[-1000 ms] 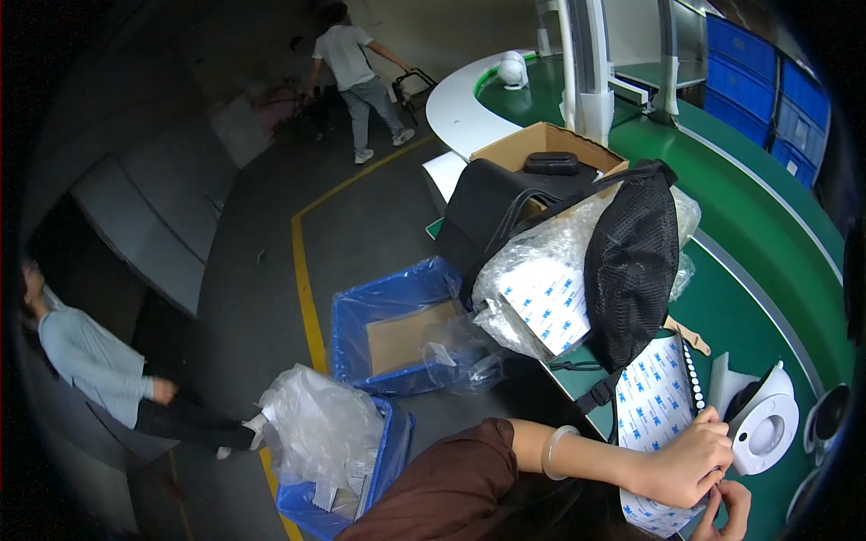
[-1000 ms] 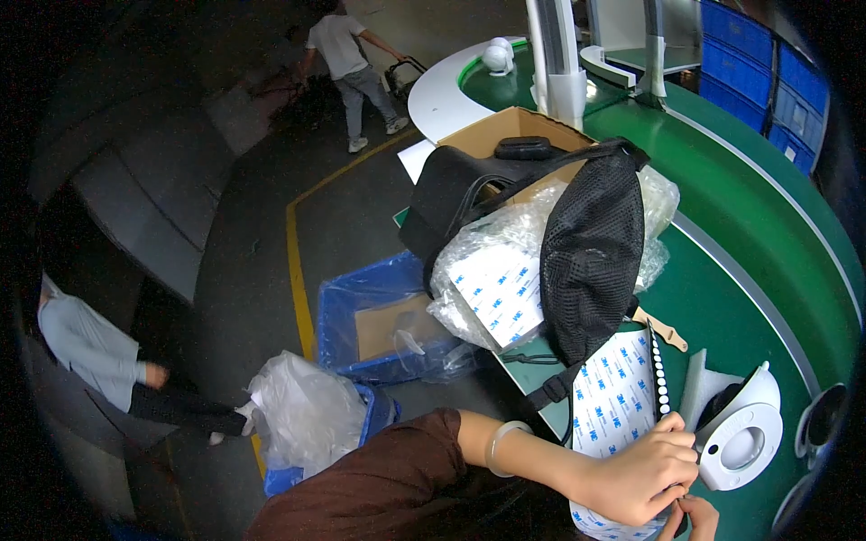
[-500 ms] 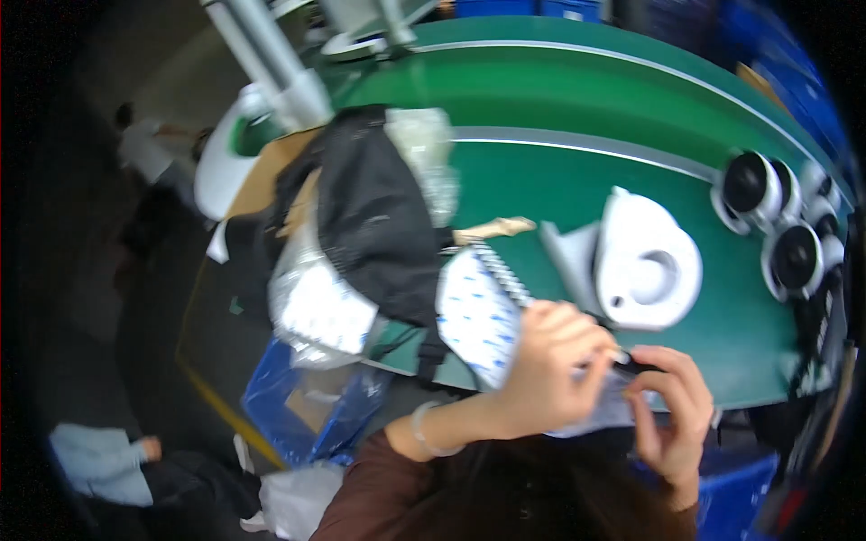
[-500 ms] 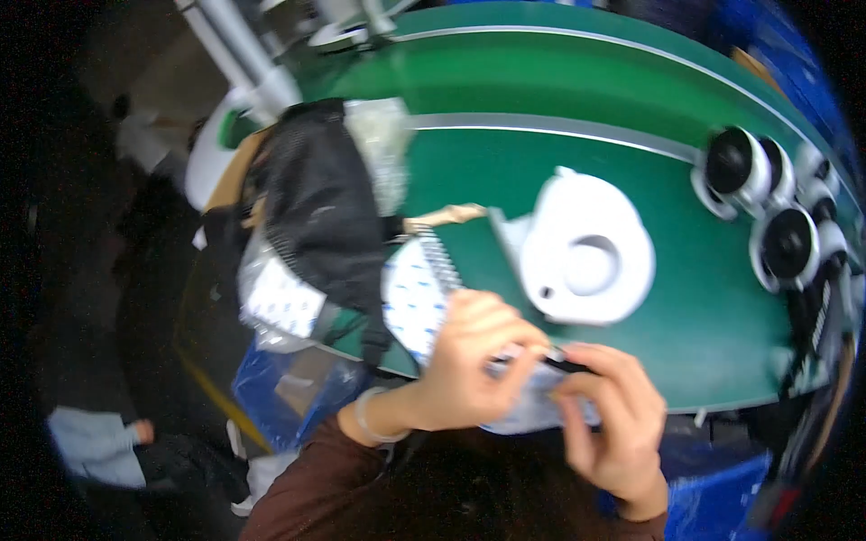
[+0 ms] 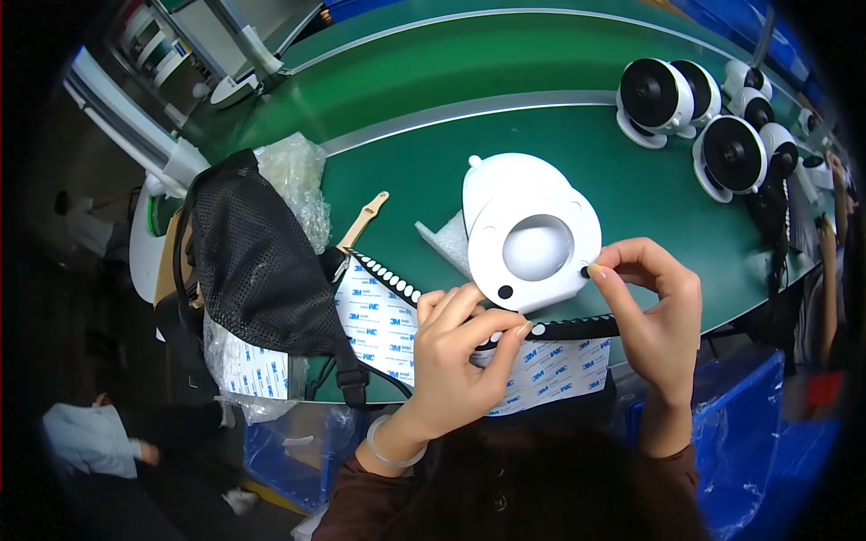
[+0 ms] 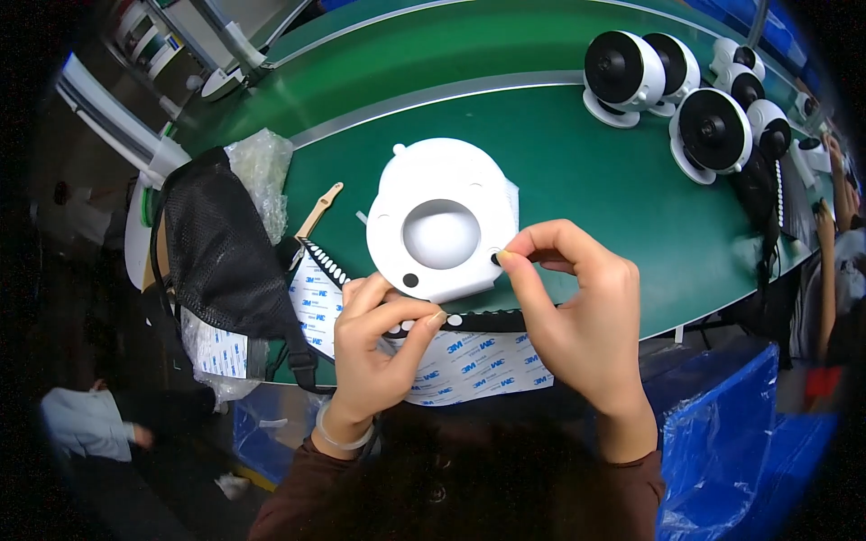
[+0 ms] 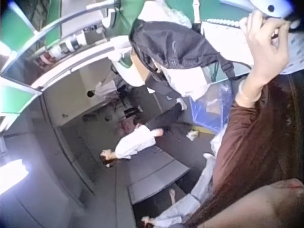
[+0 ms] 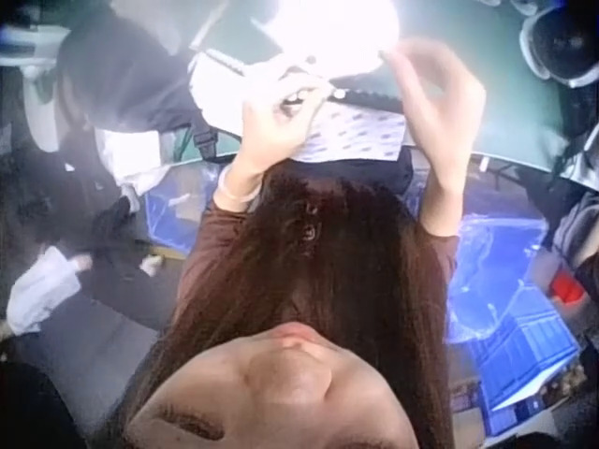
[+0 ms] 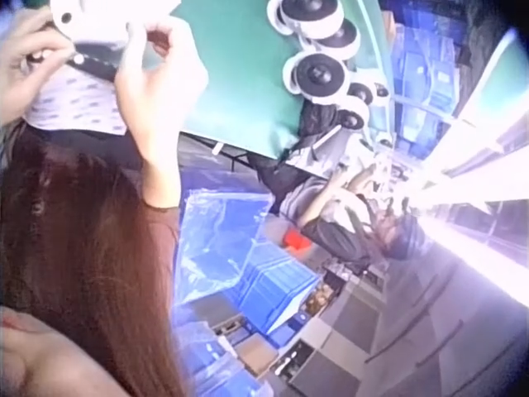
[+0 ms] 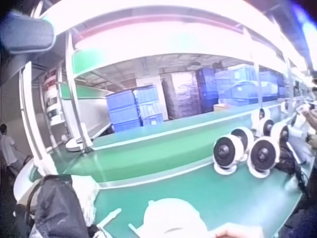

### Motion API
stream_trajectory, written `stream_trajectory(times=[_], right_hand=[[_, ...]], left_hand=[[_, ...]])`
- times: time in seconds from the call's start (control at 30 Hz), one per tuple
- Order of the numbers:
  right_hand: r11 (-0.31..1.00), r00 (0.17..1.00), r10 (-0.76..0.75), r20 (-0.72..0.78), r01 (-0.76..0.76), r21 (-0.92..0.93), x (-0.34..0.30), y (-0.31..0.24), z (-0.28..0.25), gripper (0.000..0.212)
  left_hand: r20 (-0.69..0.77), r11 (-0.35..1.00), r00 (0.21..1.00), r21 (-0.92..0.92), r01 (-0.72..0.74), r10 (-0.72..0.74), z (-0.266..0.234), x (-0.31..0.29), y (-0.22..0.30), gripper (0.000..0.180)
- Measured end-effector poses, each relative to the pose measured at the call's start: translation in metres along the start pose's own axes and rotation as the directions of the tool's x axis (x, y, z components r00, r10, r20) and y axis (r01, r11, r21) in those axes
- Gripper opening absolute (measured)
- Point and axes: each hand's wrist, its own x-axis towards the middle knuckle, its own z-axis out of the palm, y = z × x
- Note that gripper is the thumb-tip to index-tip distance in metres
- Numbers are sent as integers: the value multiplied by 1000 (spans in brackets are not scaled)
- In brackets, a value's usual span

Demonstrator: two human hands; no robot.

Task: Applying small black adhesive pads to the bottom of security camera bases on an assembly line.

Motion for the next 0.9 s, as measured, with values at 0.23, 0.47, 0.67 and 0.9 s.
stream_trajectory(times=[0.23, 0.47, 0.67, 0.9], right_hand=[[998, 999, -27, -22, 26, -53, 2, 1, 5, 6], [993, 995, -99, 32, 101, -53, 0, 4, 6, 6], [992, 995, 84, 45, -88, 95, 3, 0, 0, 7], [999, 999, 33, -5, -33, 20, 0, 1, 4, 6]], left_hand=[[12, 1000, 1000, 7, 13, -13, -2, 1, -1, 3], [25, 1000, 1000, -20, 1, -1, -4, 1, -4, 3], [30, 999, 999, -28, 16, -15, -4, 0, -3, 4], [34, 1000, 999, -9, 13, -13, -3, 1, -3, 6]])
